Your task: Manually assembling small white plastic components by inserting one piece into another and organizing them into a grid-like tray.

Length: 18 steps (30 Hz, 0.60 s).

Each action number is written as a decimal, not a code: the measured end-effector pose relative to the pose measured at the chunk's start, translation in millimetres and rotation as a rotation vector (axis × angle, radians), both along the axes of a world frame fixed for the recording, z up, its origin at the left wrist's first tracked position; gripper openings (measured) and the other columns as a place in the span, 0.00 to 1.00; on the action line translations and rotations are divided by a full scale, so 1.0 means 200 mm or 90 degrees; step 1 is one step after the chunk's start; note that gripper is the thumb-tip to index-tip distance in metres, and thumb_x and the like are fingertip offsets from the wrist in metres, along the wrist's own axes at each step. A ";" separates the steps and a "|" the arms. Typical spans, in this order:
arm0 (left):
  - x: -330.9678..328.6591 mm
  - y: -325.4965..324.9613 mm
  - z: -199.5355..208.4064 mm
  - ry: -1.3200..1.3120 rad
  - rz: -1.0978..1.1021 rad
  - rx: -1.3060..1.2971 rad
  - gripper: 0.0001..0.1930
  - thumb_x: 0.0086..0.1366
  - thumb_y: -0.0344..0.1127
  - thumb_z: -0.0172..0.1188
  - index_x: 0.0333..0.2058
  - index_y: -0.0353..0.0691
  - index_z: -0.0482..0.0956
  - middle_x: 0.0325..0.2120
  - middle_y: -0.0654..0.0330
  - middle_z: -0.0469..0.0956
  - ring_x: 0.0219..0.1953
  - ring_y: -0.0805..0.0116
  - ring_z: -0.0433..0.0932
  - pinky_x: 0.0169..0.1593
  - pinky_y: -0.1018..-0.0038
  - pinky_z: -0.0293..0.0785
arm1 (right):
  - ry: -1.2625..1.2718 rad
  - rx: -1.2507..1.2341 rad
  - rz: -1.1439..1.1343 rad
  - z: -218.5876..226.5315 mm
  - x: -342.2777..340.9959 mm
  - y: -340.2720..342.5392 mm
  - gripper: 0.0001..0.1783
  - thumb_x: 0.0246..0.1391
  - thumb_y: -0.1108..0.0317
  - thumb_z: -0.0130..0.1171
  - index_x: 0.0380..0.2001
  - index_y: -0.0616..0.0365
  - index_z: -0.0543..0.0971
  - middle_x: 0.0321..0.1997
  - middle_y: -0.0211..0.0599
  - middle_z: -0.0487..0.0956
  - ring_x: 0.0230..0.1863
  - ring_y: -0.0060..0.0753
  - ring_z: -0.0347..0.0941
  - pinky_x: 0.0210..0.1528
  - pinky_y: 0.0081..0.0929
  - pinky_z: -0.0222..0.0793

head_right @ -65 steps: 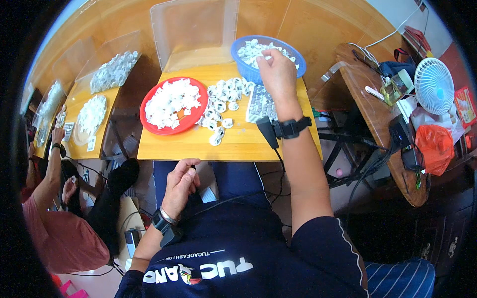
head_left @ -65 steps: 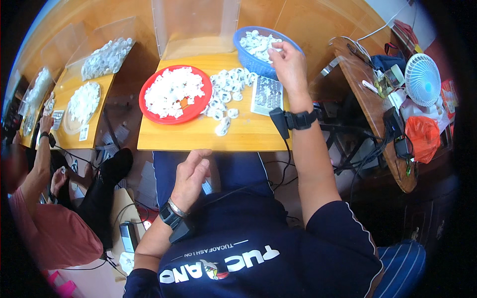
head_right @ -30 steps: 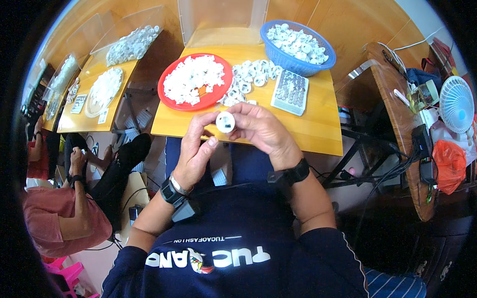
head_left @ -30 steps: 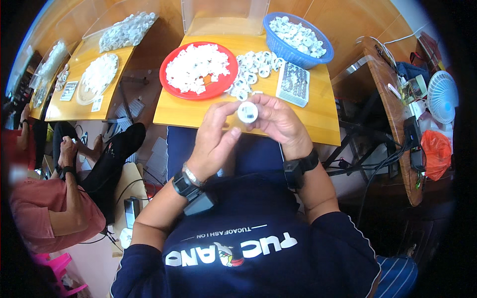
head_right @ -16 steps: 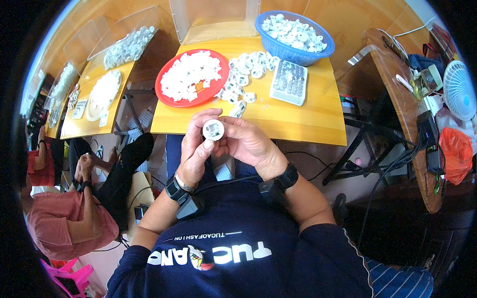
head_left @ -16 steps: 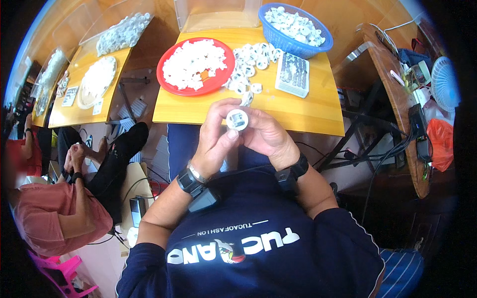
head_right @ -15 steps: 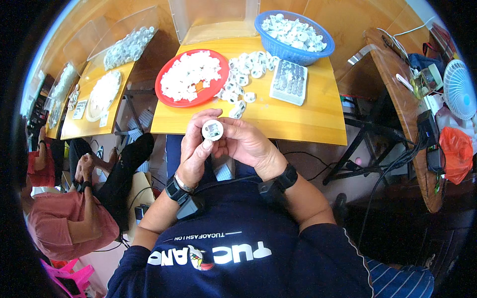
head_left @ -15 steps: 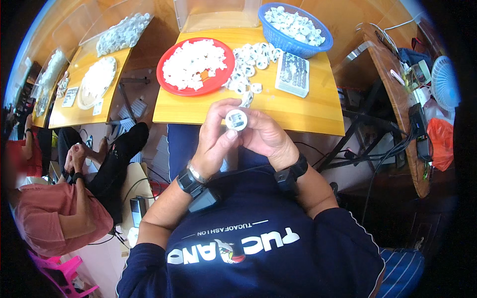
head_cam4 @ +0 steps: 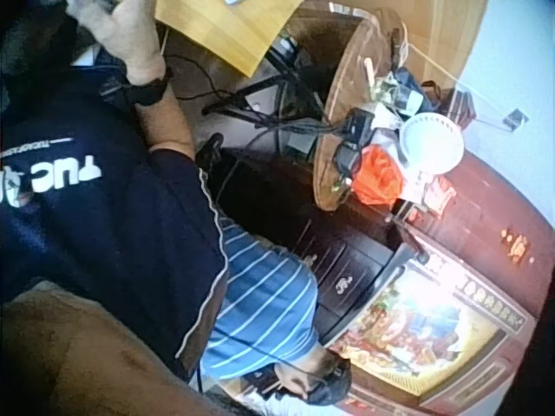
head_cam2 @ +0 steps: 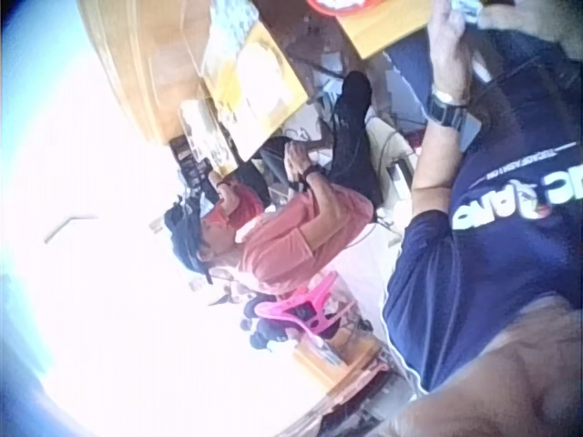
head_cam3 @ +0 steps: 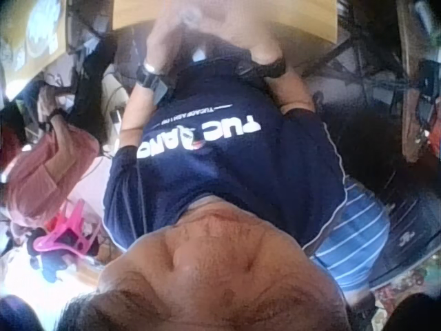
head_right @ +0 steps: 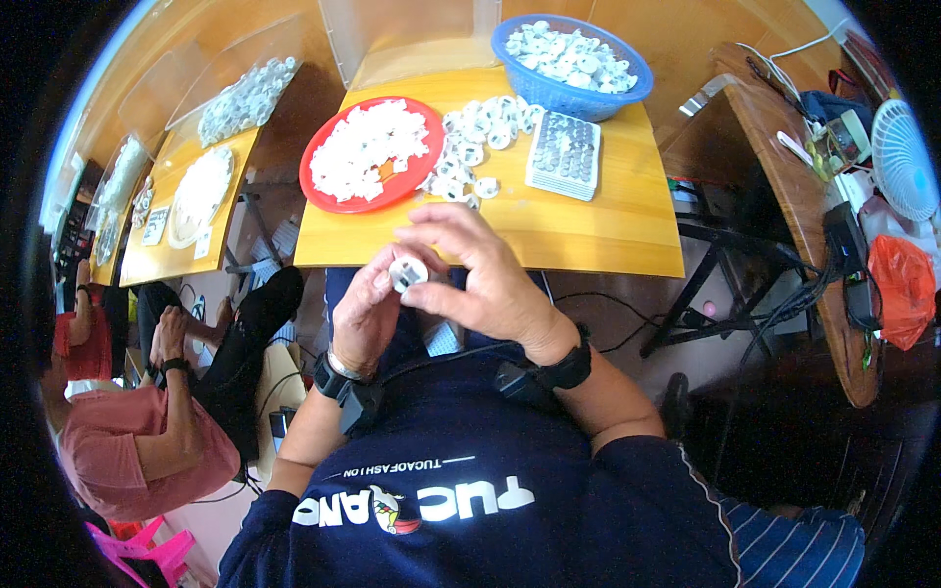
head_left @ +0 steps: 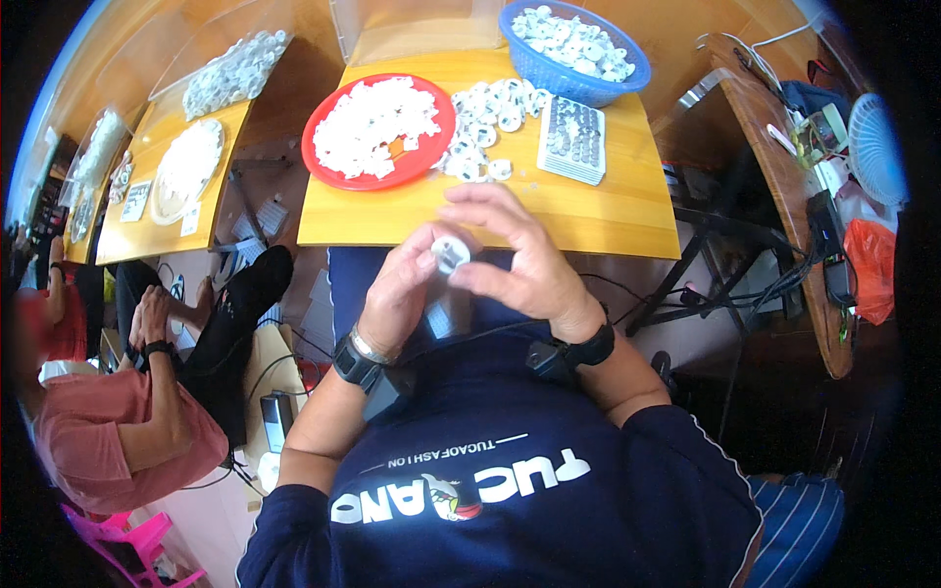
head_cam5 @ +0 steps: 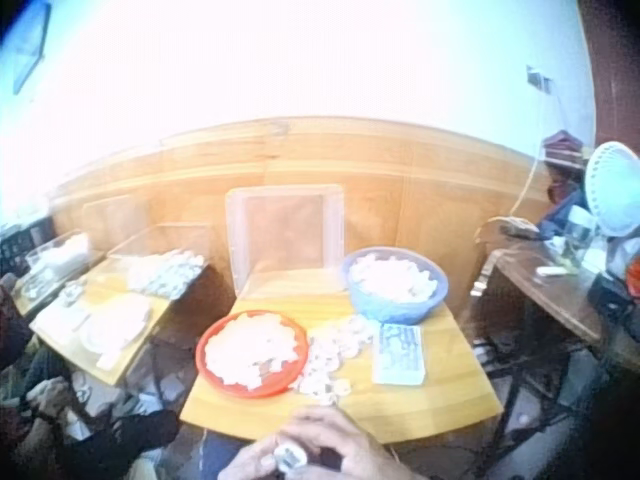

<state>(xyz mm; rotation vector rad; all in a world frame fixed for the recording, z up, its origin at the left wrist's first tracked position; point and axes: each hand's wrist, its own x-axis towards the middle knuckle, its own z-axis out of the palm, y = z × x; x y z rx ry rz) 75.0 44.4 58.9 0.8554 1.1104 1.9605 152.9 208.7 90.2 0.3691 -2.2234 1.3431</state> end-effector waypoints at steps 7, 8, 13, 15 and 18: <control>0.04 -0.02 -0.03 -0.211 0.028 -0.014 0.25 0.64 0.46 0.51 0.53 0.33 0.68 0.44 0.54 0.73 0.46 0.64 0.73 0.52 0.69 0.68 | -0.017 0.034 0.016 -0.03 0.00 -0.01 0.19 0.45 0.65 0.67 0.43 0.54 0.80 0.49 0.41 0.74 0.52 0.43 0.69 0.55 0.36 0.64; 0.02 -0.02 -0.06 -0.255 -0.019 0.032 0.25 0.64 0.45 0.53 0.53 0.33 0.67 0.43 0.55 0.73 0.45 0.65 0.73 0.49 0.69 0.69 | 0.002 0.022 0.005 -0.04 0.00 -0.01 0.19 0.44 0.63 0.67 0.41 0.54 0.80 0.47 0.41 0.75 0.52 0.43 0.69 0.55 0.36 0.64; 0.04 0.02 -0.11 -0.373 -0.012 0.122 0.24 0.65 0.38 0.53 0.55 0.31 0.63 0.41 0.54 0.73 0.40 0.62 0.76 0.42 0.68 0.76 | -0.011 -0.020 0.001 -0.07 -0.01 -0.01 0.18 0.45 0.62 0.66 0.41 0.56 0.80 0.46 0.43 0.76 0.50 0.43 0.70 0.53 0.36 0.66; 0.04 0.03 -0.10 -0.373 -0.024 0.112 0.25 0.63 0.36 0.56 0.55 0.31 0.62 0.42 0.53 0.73 0.39 0.62 0.77 0.42 0.67 0.76 | -0.015 -0.017 -0.015 -0.08 -0.01 -0.01 0.19 0.46 0.62 0.65 0.41 0.57 0.80 0.46 0.44 0.76 0.50 0.44 0.71 0.54 0.36 0.66; 0.03 0.03 -0.13 -0.339 -0.044 0.109 0.24 0.64 0.36 0.55 0.56 0.32 0.62 0.42 0.53 0.73 0.38 0.63 0.77 0.40 0.69 0.76 | -0.030 0.016 -0.022 -0.08 0.00 0.01 0.19 0.46 0.61 0.65 0.42 0.58 0.80 0.46 0.45 0.76 0.50 0.45 0.71 0.54 0.36 0.66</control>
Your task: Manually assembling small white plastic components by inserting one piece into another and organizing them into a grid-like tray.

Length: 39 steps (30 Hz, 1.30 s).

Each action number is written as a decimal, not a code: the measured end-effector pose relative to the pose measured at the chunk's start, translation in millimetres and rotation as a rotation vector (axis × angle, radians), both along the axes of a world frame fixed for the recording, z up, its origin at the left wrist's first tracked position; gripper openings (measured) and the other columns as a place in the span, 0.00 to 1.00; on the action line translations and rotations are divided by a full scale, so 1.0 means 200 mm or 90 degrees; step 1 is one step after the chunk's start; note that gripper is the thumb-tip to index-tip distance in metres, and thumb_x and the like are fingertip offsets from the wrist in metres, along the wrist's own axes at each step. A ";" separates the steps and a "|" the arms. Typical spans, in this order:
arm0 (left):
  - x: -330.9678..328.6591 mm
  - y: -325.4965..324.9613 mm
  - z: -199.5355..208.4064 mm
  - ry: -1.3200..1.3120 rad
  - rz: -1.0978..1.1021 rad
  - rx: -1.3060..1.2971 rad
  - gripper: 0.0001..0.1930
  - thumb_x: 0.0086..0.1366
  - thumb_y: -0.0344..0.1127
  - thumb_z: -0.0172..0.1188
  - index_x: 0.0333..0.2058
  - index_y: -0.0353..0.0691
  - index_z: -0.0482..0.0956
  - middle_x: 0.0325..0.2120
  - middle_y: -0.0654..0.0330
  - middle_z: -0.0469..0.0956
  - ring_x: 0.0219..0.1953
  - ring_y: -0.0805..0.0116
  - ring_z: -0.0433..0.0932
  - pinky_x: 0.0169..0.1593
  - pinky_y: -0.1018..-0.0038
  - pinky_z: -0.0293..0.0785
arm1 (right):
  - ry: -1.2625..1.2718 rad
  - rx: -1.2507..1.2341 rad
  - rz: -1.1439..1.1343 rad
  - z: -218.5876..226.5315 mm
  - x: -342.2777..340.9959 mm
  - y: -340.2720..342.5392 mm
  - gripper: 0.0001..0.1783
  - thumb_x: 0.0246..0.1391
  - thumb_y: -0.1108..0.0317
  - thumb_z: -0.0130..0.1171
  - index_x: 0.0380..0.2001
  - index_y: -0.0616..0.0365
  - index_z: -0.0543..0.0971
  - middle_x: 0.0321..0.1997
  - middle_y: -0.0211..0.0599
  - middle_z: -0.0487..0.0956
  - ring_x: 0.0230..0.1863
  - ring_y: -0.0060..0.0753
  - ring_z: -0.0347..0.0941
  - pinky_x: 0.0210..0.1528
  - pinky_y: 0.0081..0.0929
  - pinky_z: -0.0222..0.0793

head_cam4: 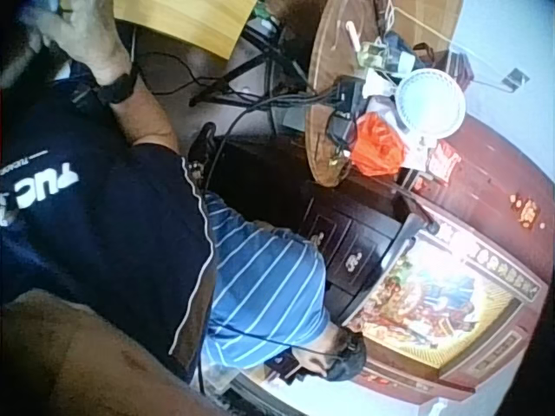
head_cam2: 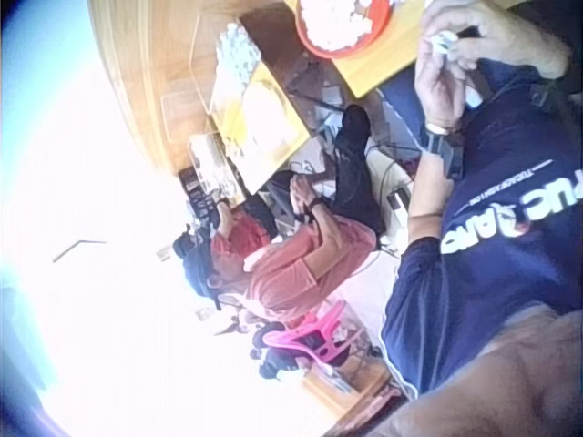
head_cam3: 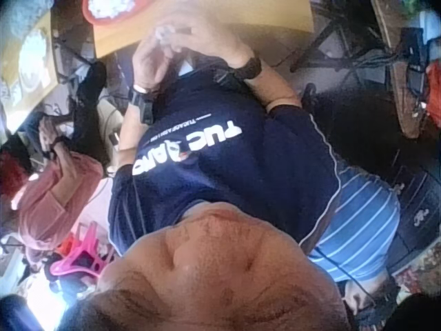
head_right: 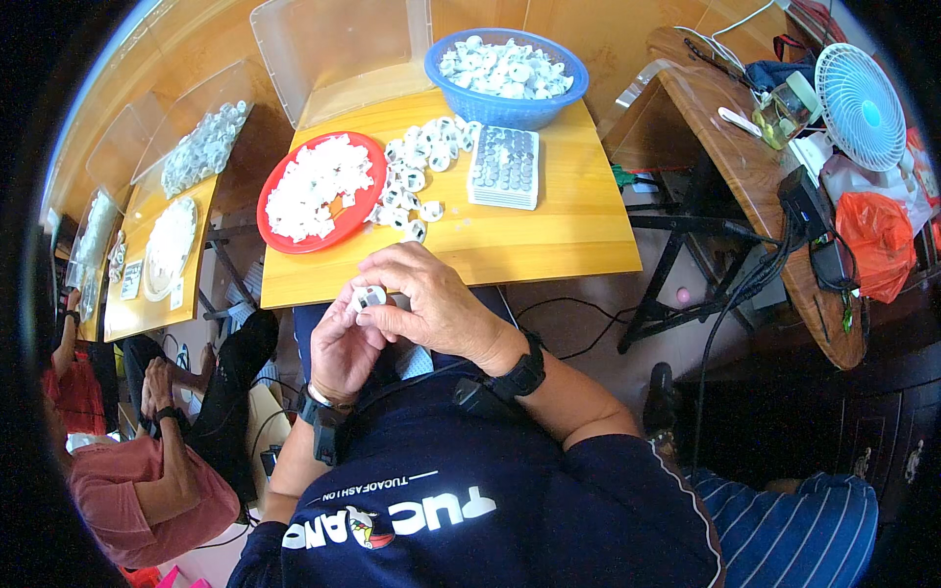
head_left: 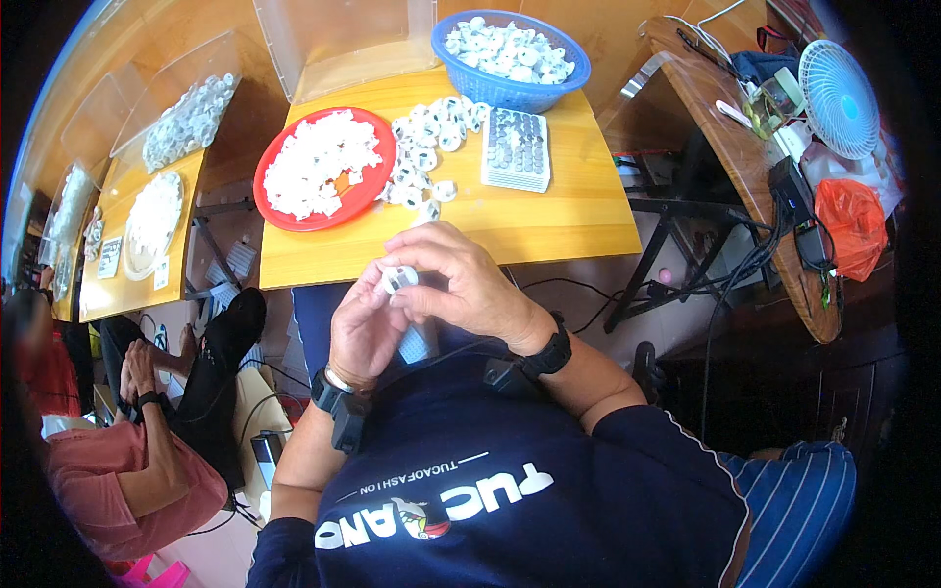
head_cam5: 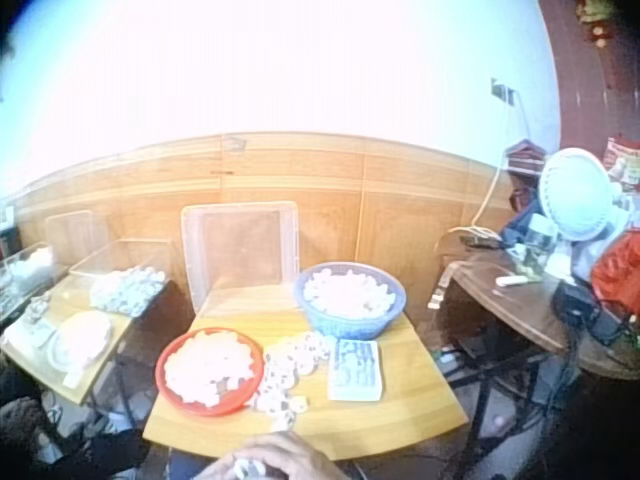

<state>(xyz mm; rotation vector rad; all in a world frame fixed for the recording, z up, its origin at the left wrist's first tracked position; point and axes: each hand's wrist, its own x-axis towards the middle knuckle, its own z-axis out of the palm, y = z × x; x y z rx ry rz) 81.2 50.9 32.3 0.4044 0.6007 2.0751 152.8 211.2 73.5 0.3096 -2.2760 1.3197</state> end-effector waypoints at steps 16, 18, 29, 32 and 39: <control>-0.01 0.00 0.04 -0.024 -0.007 0.018 0.15 0.64 0.39 0.56 0.41 0.33 0.69 0.31 0.50 0.72 0.33 0.59 0.72 0.38 0.70 0.71 | -0.184 0.306 -0.476 0.00 -0.17 0.75 0.11 0.48 0.62 0.61 0.30 0.57 0.84 0.38 0.47 0.79 0.43 0.51 0.72 0.47 0.42 0.69; -0.02 0.00 0.03 -0.022 -0.007 0.024 0.15 0.64 0.40 0.56 0.40 0.33 0.68 0.30 0.50 0.72 0.33 0.59 0.72 0.38 0.71 0.70 | -0.202 0.312 -0.476 -0.01 -0.23 0.77 0.11 0.47 0.61 0.61 0.29 0.56 0.84 0.37 0.48 0.79 0.42 0.52 0.73 0.46 0.43 0.69; -0.03 -0.03 0.03 -0.042 0.002 0.046 0.15 0.61 0.40 0.58 0.41 0.35 0.70 0.29 0.53 0.74 0.31 0.60 0.73 0.37 0.71 0.69 | -0.225 0.451 -0.533 -0.05 -0.37 0.78 0.11 0.49 0.66 0.52 0.27 0.53 0.84 0.32 0.50 0.80 0.37 0.55 0.76 0.43 0.49 0.71; -0.04 -0.03 0.04 -0.043 0.008 0.062 0.15 0.61 0.40 0.56 0.39 0.34 0.70 0.28 0.52 0.73 0.30 0.60 0.72 0.37 0.70 0.68 | -0.240 0.482 -0.562 -0.02 -0.36 0.77 0.11 0.50 0.65 0.51 0.28 0.53 0.83 0.32 0.49 0.80 0.38 0.54 0.76 0.43 0.48 0.72; -0.01 -0.05 0.05 -0.087 -0.015 0.096 0.14 0.61 0.41 0.52 0.37 0.34 0.70 0.25 0.52 0.72 0.29 0.60 0.70 0.36 0.70 0.66 | -0.151 0.096 -0.356 0.10 -0.17 0.55 0.09 0.50 0.65 0.61 0.28 0.61 0.79 0.27 0.38 0.80 0.31 0.33 0.77 0.35 0.31 0.71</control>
